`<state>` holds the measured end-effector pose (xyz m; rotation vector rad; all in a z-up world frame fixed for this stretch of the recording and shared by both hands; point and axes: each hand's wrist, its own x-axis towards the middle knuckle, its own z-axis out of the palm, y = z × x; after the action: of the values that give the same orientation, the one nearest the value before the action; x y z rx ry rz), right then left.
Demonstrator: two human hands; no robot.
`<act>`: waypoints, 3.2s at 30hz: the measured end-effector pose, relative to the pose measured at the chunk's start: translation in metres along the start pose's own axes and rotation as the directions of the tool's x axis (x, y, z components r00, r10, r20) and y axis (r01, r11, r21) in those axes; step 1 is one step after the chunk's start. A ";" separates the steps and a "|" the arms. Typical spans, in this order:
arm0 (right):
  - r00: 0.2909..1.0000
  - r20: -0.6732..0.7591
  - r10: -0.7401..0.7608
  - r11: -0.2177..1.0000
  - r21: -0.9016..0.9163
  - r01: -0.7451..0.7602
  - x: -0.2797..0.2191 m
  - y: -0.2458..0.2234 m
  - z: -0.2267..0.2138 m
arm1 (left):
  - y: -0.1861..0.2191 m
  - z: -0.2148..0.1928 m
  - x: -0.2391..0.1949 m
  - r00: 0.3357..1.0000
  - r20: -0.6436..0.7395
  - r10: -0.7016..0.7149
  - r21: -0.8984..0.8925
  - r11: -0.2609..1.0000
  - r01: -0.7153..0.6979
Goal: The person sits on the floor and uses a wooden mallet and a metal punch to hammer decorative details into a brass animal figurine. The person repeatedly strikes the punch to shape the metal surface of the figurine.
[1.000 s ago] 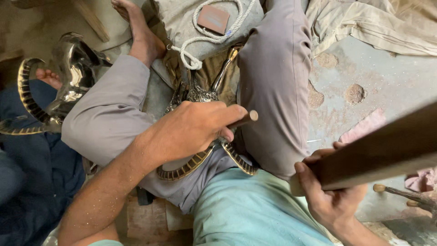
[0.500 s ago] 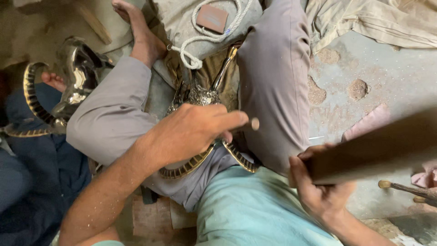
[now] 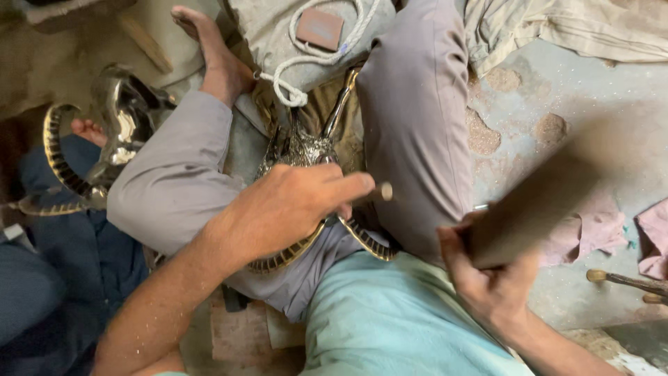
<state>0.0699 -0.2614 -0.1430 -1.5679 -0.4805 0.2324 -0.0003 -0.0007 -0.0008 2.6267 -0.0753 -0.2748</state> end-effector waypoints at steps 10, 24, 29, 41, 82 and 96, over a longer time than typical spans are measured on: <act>0.994 0.105 0.007 0.960 -0.280 0.023 -0.002 0.004 -0.004 | 0.000 0.005 -0.005 0.998 -0.061 0.021 0.006 1.000 -0.021; 0.973 0.020 0.231 0.973 0.015 -0.231 0.001 0.006 -0.006 | 0.000 0.008 -0.013 0.997 -0.081 0.019 0.066 0.998 -0.013; 0.989 0.146 -0.006 0.956 -0.289 0.048 -0.013 0.019 -0.003 | 0.002 0.009 -0.012 0.995 -0.079 0.067 0.149 0.987 -0.055; 0.971 0.119 0.207 0.938 -0.306 -0.162 0.036 -0.011 -0.031 | 0.016 0.027 -0.049 0.669 -0.728 -0.151 -0.159 0.986 0.049; 0.533 0.716 -0.450 0.210 -0.495 0.843 0.167 -0.093 -0.018 | 0.039 0.097 -0.015 0.511 -0.776 -0.371 -0.180 0.906 0.384; 0.598 0.627 -0.499 0.294 -0.526 0.798 0.141 -0.088 -0.023 | 0.026 0.147 -0.031 0.543 -0.814 -0.209 0.004 0.931 0.364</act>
<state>0.1912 -0.2212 -0.0344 -1.9997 -1.6929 -0.4592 -0.0615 -0.0894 -0.1086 2.6554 0.6866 0.8917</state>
